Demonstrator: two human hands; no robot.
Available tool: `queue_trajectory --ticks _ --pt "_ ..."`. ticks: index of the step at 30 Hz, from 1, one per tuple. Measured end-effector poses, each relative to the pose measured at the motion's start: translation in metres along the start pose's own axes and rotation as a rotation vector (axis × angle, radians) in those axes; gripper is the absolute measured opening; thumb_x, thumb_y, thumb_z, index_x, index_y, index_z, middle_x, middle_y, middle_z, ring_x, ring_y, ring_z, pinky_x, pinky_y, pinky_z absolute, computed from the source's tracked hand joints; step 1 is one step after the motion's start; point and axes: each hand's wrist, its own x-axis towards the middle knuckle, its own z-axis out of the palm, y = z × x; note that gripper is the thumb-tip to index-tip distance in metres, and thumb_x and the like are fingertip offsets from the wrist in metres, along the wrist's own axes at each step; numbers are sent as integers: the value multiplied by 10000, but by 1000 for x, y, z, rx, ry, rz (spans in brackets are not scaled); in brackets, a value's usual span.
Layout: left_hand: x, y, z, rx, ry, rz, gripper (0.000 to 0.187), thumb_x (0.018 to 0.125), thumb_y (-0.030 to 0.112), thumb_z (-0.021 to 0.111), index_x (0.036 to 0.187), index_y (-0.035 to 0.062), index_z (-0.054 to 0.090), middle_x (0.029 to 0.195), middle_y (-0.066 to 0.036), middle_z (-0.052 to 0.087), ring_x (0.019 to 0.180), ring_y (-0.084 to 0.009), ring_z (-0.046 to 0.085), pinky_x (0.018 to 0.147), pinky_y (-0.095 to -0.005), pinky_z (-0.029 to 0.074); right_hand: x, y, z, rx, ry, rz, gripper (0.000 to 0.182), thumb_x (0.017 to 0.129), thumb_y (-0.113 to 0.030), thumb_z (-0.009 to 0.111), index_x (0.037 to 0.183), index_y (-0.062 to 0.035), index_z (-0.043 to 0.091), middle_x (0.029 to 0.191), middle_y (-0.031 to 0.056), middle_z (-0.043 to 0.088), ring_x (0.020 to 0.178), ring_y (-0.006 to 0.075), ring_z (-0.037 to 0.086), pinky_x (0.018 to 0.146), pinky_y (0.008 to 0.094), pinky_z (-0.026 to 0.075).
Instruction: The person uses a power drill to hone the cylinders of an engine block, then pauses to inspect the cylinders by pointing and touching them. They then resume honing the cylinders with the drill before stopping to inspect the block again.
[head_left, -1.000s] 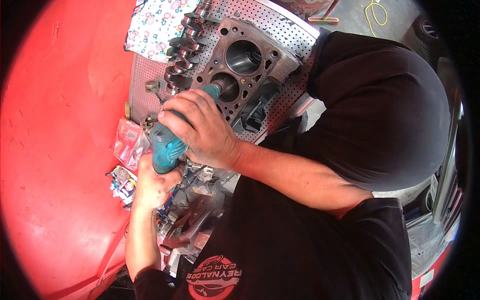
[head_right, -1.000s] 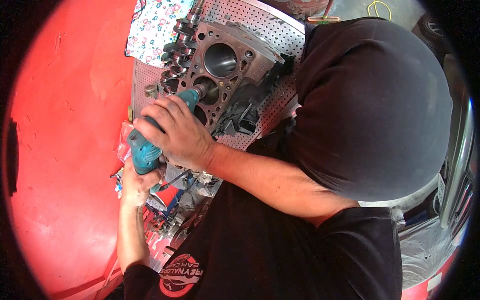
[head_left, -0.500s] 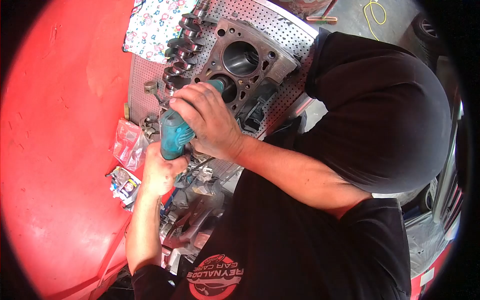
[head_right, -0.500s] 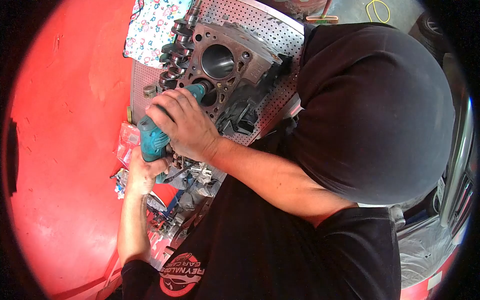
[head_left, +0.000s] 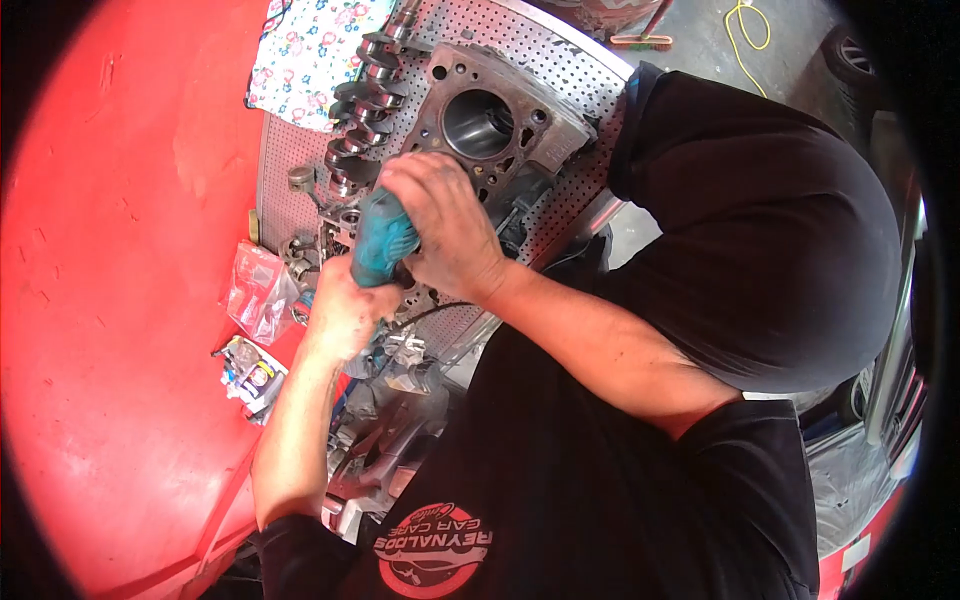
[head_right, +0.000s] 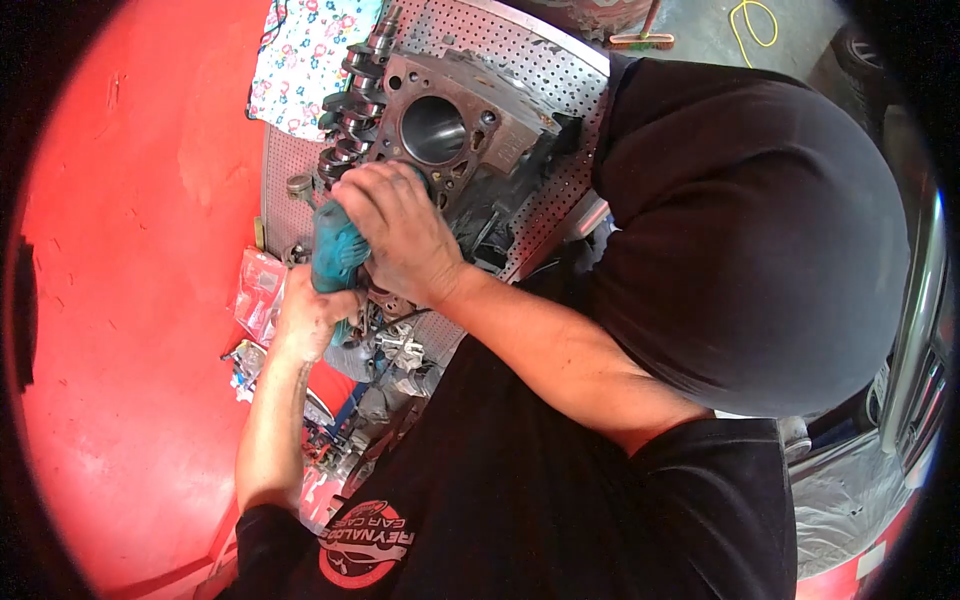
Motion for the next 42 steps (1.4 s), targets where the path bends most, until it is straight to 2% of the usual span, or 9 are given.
queue_trajectory --ticks 10,18,20,24,30,32,38,41,42 --pt "6 13 -6 114 -21 -43 181 756 45 662 918 -30 691 663 -27 623 592 -109 577 564 -304 473 0 2 0 -40 -32 36 968 509 -14 848 1391 -71 452 1311 179 535 1251 403 521 1114 515 398" --pt "14 -7 -6 -29 -27 76 85 713 85 668 694 5 647 589 -43 589 507 -129 551 481 -317 434 8 17 -22 -297 -247 14 1007 572 -256 954 1446 -67 490 1356 150 618 1286 380 550 1154 468 383" --pt "16 -9 -3 -34 -9 106 90 694 91 666 662 13 633 571 -46 578 491 -132 544 467 -319 429 6 19 -21 -311 -221 -14 939 607 -242 935 1417 -88 485 1227 159 667 1217 311 614 1151 480 363" --pt "12 -9 -1 -62 -5 144 77 669 93 657 652 24 628 569 -42 575 492 -134 548 463 -317 432 -1 9 -17 -321 -184 57 943 606 -245 935 1414 -65 483 1255 174 653 1232 328 599 1153 474 364" --pt "-5 -8 4 22 3 205 93 701 100 616 717 13 644 605 -36 599 530 -129 563 499 -316 428 -18 -11 2 -222 17 122 1000 563 -111 933 1419 -6 425 1323 207 546 1286 421 496 1140 481 402" --pt "-4 -25 -3 -17 -14 276 111 703 102 615 746 4 645 612 -36 597 538 -131 562 516 -311 433 -21 -20 7 -173 79 8 1007 540 -65 906 1417 3 416 1307 236 531 1267 438 496 1155 520 370" --pt "-60 -23 -23 -13 0 247 220 700 99 623 890 -6 657 694 -37 620 589 -129 577 556 -288 461 -19 -58 18 -32 132 -102 887 603 -61 805 1405 -9 431 1313 210 494 1269 420 489 1163 603 326" --pt "-82 -22 -30 -29 37 216 273 684 88 626 939 -2 662 728 -32 627 608 -126 574 569 -283 473 -17 -73 22 -7 154 -157 799 664 -62 760 1399 -19 450 1292 206 496 1242 423 491 1141 593 345" --pt "-89 -21 -31 -45 64 197 284 678 85 628 946 -1 663 735 -30 626 613 -125 572 571 -281 473 -17 -78 23 11 163 -154 832 623 -44 770 1396 -28 463 1292 196 502 1243 419 495 1133 592 353"
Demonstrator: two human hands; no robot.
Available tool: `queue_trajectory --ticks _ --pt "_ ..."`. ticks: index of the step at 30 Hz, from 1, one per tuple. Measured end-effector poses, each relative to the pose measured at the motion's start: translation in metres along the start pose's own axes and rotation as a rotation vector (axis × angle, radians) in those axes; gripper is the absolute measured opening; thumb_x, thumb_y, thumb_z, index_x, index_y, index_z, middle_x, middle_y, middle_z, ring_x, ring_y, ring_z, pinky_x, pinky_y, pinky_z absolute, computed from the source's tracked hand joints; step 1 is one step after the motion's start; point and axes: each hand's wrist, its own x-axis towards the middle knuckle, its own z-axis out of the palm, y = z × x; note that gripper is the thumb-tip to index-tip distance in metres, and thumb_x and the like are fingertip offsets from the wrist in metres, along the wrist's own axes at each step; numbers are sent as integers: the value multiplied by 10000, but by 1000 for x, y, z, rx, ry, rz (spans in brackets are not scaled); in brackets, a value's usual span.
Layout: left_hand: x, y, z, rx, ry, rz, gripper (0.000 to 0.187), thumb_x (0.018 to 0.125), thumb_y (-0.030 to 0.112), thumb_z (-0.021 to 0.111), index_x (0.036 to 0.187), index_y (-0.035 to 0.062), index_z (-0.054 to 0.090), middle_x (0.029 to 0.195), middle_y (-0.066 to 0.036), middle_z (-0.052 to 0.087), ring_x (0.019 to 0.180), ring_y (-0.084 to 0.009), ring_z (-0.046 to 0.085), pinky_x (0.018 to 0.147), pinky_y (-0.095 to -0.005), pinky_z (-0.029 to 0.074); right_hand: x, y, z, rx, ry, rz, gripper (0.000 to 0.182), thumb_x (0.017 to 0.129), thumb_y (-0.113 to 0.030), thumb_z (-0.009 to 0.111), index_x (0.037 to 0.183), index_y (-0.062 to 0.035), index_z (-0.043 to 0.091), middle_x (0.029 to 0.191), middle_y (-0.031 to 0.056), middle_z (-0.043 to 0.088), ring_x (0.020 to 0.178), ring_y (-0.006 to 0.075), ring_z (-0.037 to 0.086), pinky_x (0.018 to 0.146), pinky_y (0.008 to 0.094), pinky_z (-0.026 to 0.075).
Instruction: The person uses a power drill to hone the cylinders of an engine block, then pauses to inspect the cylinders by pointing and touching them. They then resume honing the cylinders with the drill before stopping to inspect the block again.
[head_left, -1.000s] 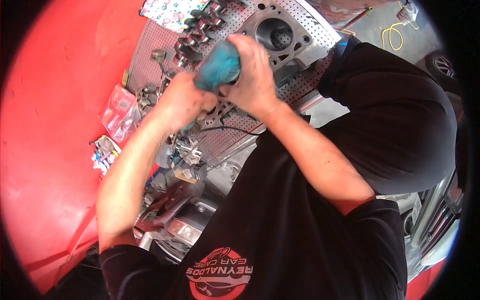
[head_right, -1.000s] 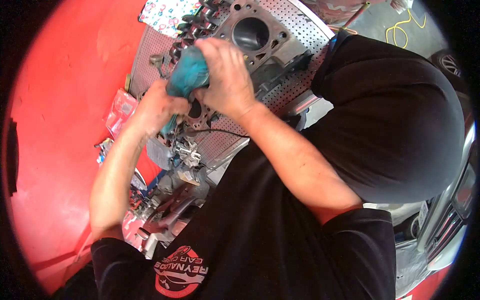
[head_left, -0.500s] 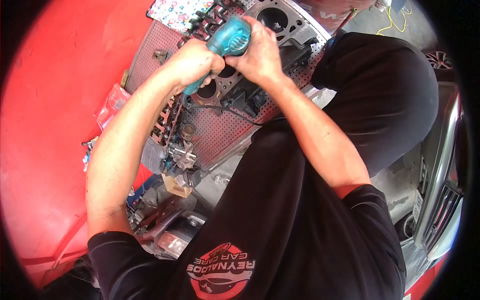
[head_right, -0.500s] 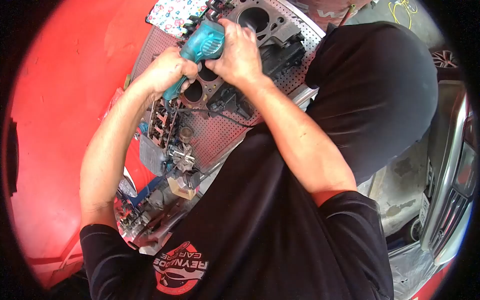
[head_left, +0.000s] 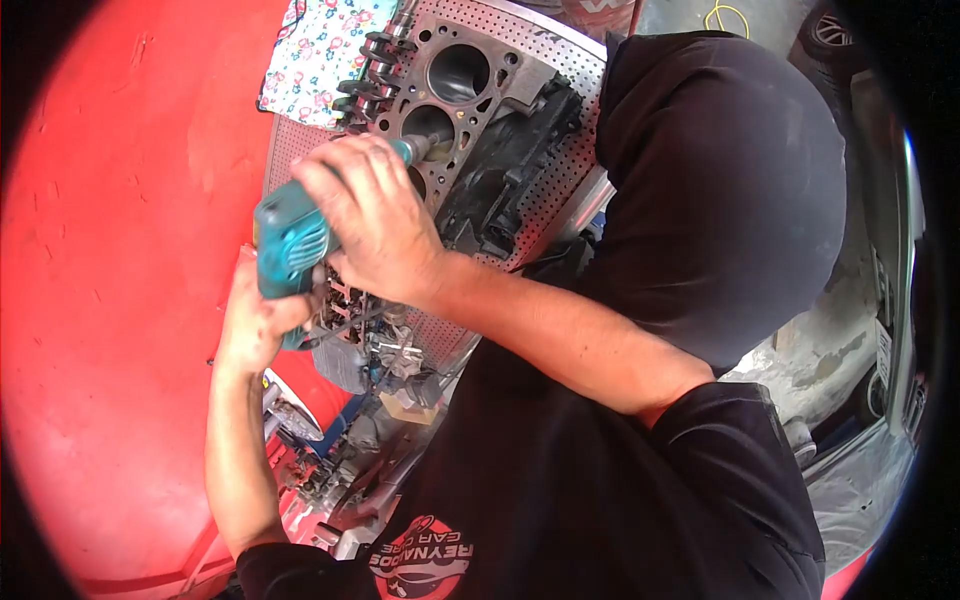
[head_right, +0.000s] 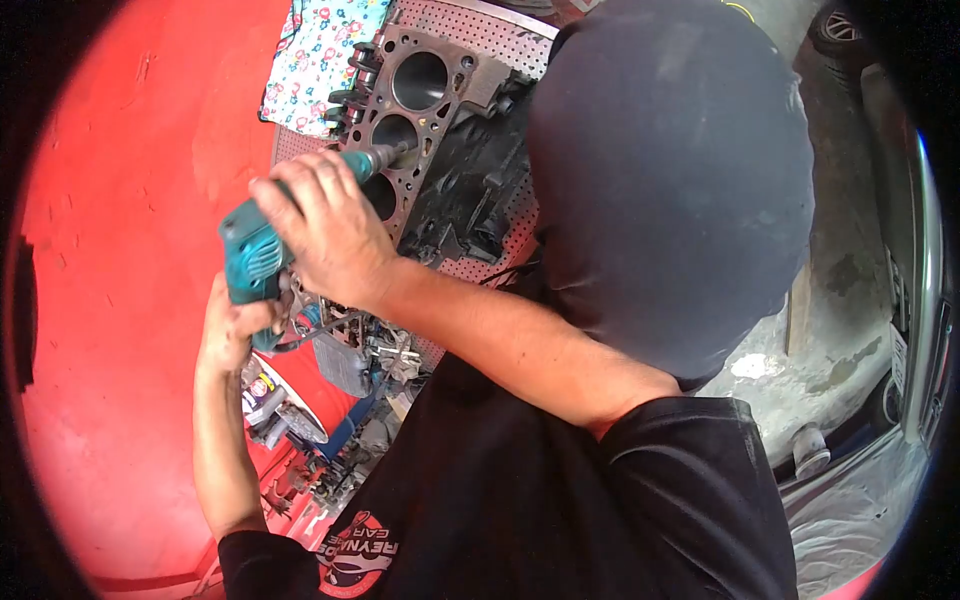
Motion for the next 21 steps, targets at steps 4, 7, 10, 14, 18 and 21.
queue_trajectory --ticks 4,7,10,14,18,21 --pt "-17 11 -8 -9 57 -41 316 654 84 634 956 -3 663 744 -25 620 625 -119 567 568 -269 465 11 -12 -1 41 -36 -33 713 727 -99 726 1392 -47 473 1264 206 503 1205 431 503 1090 579 379" --pt "-24 18 -12 -19 66 -49 328 648 102 642 955 -10 665 746 -31 620 623 -114 563 568 -262 466 18 -19 -1 45 -26 -46 694 740 -102 720 1390 -55 480 1259 207 504 1194 428 510 1068 570 397" --pt "-30 25 -13 -27 86 -58 325 643 101 643 946 -13 661 736 -37 615 613 -118 559 560 -262 470 23 -24 -1 63 -42 -41 685 743 -105 719 1385 -56 483 1251 206 504 1193 430 511 1063 573 399" --pt "-33 30 -17 -39 78 -76 316 634 101 649 930 -10 654 716 -39 608 597 -124 556 549 -266 468 26 -28 3 76 17 -38 858 587 -48 795 1392 -65 497 1254 174 523 1176 406 526 1049 562 412" --pt "-35 36 -18 -53 98 -93 323 630 106 653 930 -15 652 714 -40 605 587 -125 550 545 -269 465 32 -29 1 114 6 -32 853 589 -43 791 1390 -66 496 1265 178 511 1187 415 512 1046 563 413" --pt "-33 38 -18 -55 96 -93 325 633 104 652 933 -20 653 716 -40 605 583 -127 547 544 -271 467 35 -28 -1 124 -13 -19 853 594 -37 787 1394 -60 490 1277 179 501 1200 413 504 1054 560 406"
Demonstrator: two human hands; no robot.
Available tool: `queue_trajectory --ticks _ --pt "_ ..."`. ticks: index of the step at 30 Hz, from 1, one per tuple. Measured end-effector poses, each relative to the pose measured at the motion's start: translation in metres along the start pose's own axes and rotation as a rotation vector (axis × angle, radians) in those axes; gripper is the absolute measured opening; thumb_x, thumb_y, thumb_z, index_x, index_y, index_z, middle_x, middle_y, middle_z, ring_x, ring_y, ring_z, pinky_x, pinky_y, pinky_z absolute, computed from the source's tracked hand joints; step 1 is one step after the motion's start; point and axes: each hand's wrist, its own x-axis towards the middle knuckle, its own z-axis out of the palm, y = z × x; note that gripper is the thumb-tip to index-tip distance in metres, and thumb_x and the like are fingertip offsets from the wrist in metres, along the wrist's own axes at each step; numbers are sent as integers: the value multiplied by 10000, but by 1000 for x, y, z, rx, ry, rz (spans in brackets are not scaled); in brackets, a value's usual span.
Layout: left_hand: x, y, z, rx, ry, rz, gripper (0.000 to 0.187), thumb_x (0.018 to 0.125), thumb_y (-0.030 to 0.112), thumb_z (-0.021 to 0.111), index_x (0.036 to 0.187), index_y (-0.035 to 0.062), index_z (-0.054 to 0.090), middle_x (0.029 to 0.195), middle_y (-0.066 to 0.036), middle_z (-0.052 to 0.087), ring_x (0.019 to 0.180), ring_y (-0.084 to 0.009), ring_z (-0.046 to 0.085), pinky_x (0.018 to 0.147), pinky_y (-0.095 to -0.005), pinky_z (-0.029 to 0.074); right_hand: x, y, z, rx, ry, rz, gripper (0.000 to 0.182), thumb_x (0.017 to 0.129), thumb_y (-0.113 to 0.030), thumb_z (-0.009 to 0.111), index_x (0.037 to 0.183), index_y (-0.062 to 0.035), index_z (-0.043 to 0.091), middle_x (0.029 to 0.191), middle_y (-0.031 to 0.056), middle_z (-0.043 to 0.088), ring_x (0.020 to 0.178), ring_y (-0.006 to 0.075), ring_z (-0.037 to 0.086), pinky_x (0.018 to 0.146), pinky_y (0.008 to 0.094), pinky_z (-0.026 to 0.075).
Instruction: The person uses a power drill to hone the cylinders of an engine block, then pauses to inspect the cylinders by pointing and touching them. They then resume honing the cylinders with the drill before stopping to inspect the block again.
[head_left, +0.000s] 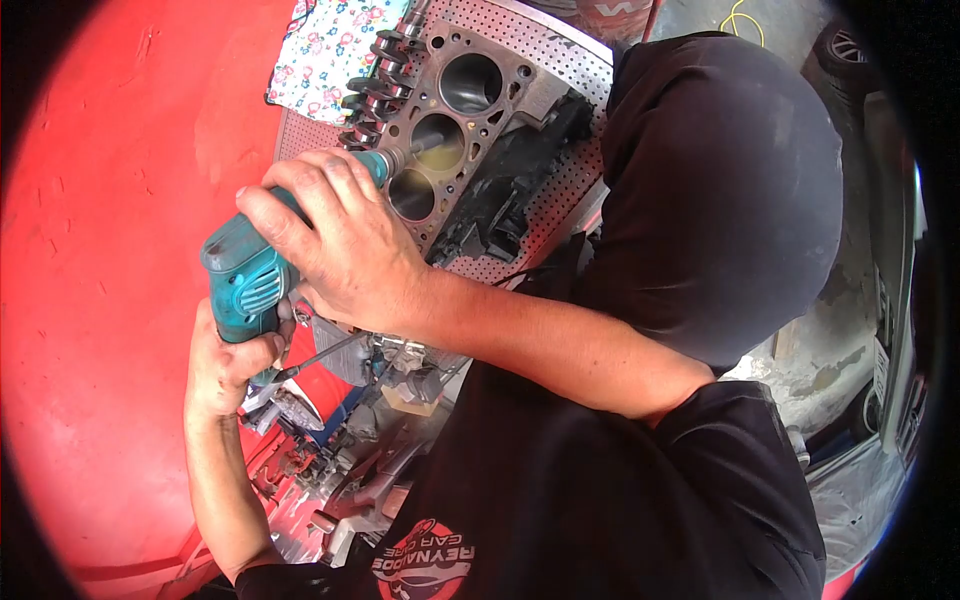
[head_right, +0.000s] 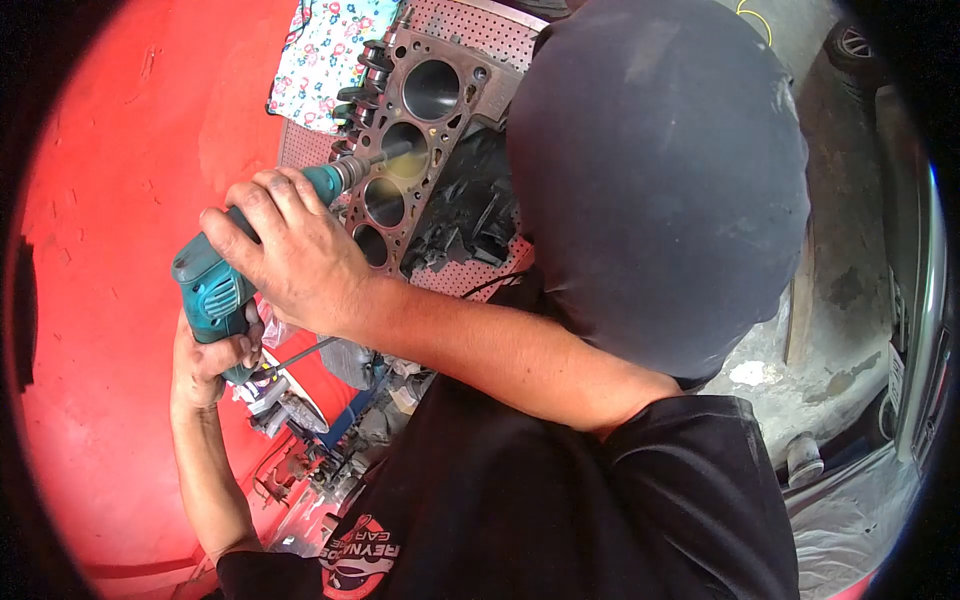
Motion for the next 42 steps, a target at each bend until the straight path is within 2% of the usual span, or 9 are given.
queue_trajectory --ticks 3,21,27,30,33,36,42 --pt "7 4 1 18 -17 3 324 638 99 650 938 -22 656 719 -40 607 585 -128 551 543 -274 471 1 4 -8 -12 -85 14 762 699 -114 763 1392 -47 453 1251 215 483 1204 435 495 1090 586 384" --pt "38 9 15 66 -47 -61 286 657 54 647 936 -4 666 739 -31 621 617 -120 557 561 -272 459 -5 33 -9 -61 -43 70 737 703 -74 737 1388 -31 468 1266 201 485 1211 419 493 1095 565 372" --pt "46 6 17 92 -62 -60 278 658 57 647 930 5 661 745 -29 624 617 -123 559 567 -278 462 -7 39 -11 -55 -79 107 831 653 -80 793 1409 -25 453 1289 204 477 1242 420 481 1125 564 356" --pt "49 4 19 87 -68 -54 268 661 57 644 924 8 657 754 -29 625 613 -126 562 571 -280 466 -9 40 -11 -50 -55 142 909 560 -21 830 1392 -61 463 1293 178 490 1258 421 482 1126 571 370" --pt "54 0 20 77 -82 -44 267 664 58 640 926 8 653 759 -28 622 611 -129 565 570 -282 470 -10 44 -12 -48 -55 143 905 563 -5 821 1391 -59 459 1291 180 492 1256 428 481 1129 569 367" --pt "61 -2 24 68 -101 -42 275 664 61 636 933 6 650 752 -27 616 612 -130 568 567 -284 472 -11 51 -15 -81 -83 127 827 660 -96 804 1407 -34 454 1285 205 492 1251 415 489 1151 570 337" --pt "73 -2 31 82 -125 -24 253 666 58 625 912 3 653 721 -30 617 617 -131 574 577 -285 475 -15 62 -15 -105 -82 145 799 674 -72 773 1402 -23 449 1284 202 497 1259 420 487 1161 571 330"
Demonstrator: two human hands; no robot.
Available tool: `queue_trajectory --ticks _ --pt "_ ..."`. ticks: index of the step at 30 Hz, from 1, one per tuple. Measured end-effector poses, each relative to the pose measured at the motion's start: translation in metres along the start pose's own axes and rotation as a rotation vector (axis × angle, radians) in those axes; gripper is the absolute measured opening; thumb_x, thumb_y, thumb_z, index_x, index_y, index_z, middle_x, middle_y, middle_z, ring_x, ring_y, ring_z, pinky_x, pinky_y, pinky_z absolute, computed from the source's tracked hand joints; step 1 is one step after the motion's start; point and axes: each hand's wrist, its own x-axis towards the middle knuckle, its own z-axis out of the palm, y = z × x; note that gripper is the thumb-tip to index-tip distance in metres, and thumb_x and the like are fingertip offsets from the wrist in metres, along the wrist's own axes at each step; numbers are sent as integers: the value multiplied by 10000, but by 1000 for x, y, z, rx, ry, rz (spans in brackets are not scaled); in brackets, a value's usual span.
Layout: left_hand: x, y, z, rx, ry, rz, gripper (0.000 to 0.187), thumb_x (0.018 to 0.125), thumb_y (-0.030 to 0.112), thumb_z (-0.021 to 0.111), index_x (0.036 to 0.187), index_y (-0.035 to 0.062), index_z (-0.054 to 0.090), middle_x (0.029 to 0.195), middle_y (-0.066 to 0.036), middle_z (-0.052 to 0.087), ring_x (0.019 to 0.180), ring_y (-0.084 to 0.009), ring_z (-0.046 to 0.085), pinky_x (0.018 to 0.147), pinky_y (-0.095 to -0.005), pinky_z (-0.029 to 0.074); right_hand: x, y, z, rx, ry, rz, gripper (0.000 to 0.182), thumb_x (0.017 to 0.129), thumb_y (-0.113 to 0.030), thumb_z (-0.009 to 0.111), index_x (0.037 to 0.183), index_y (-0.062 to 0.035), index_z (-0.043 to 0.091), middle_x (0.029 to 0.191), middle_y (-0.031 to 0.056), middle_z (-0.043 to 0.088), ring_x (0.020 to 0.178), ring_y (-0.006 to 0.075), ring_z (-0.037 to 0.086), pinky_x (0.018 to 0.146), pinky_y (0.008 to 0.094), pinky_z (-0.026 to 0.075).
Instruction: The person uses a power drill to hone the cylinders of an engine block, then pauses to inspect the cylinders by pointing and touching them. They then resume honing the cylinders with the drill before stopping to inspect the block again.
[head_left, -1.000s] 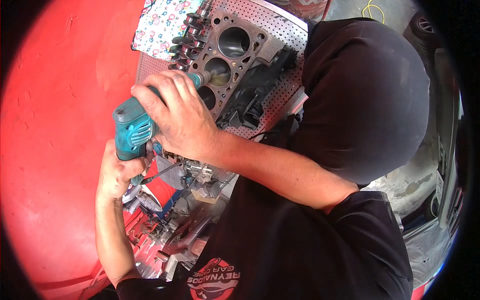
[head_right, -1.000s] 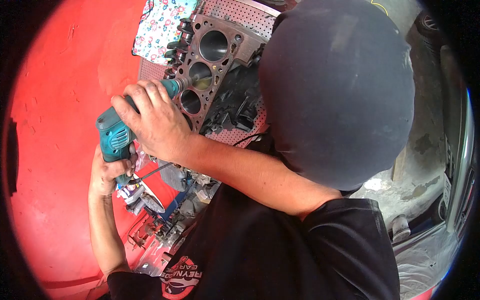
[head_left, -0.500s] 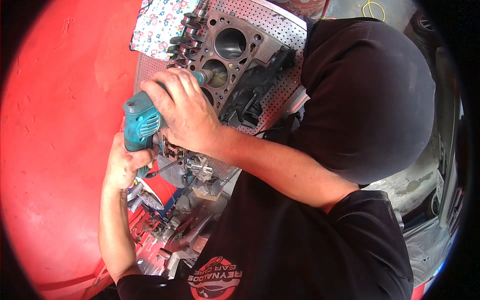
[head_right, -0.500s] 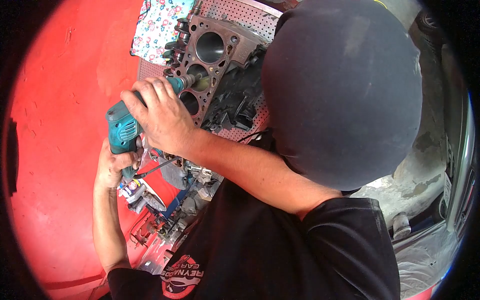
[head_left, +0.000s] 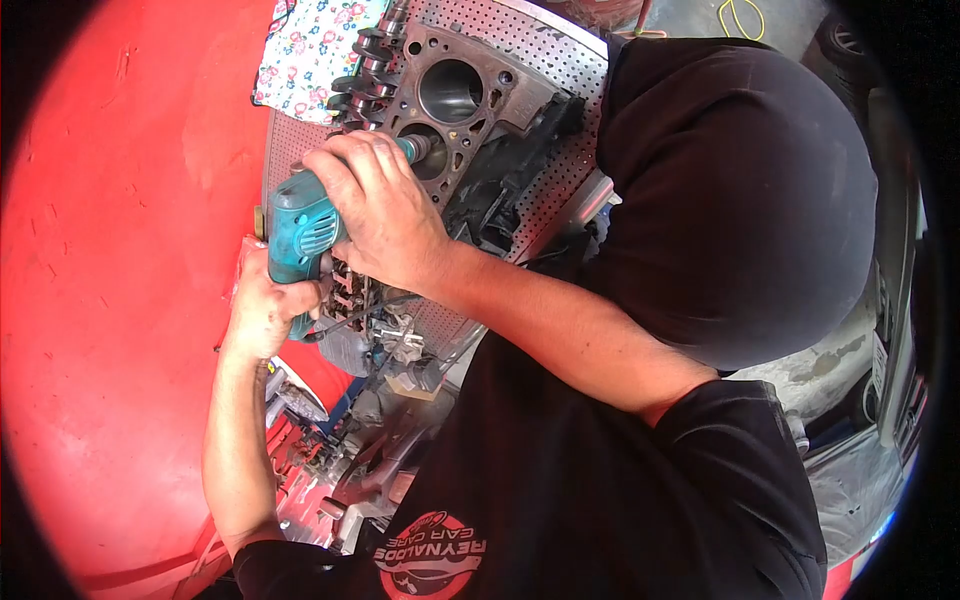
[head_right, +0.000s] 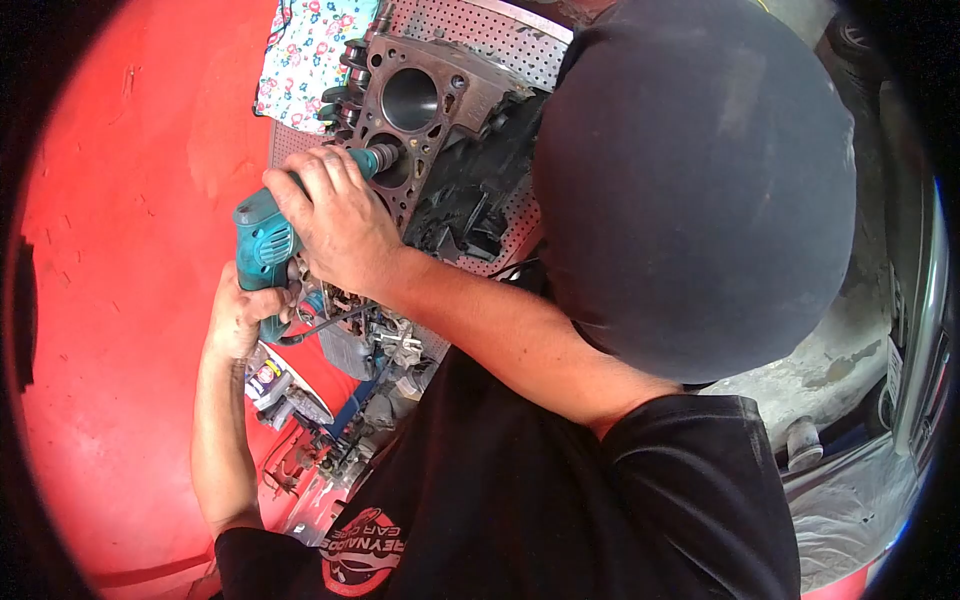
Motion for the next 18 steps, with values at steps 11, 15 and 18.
queue_trajectory --ticks 11,15,18 --pt "28 -13 7 11 -26 -22 232 699 23 623 922 -12 677 731 -31 637 622 -138 588 600 -288 488 -4 18 -6 -10 -35 72 804 659 -88 796 1384 -13 457 1288 209 496 1272 421 480 1174 562 320" --pt "38 -19 10 -35 -62 -28 237 699 9 625 929 -15 680 740 -34 642 620 -135 590 597 -284 488 -8 24 -6 -22 -45 102 800 649 -70 793 1376 -2 466 1290 212 495 1279 424 477 1177 548 323" --pt "44 -24 13 -38 -67 -39 243 705 11 626 939 -15 682 734 -34 642 615 -134 591 587 -281 485 -12 30 -6 -17 -48 112 803 642 -64 791 1374 11 468 1293 214 497 1279 430 477 1178 546 324"
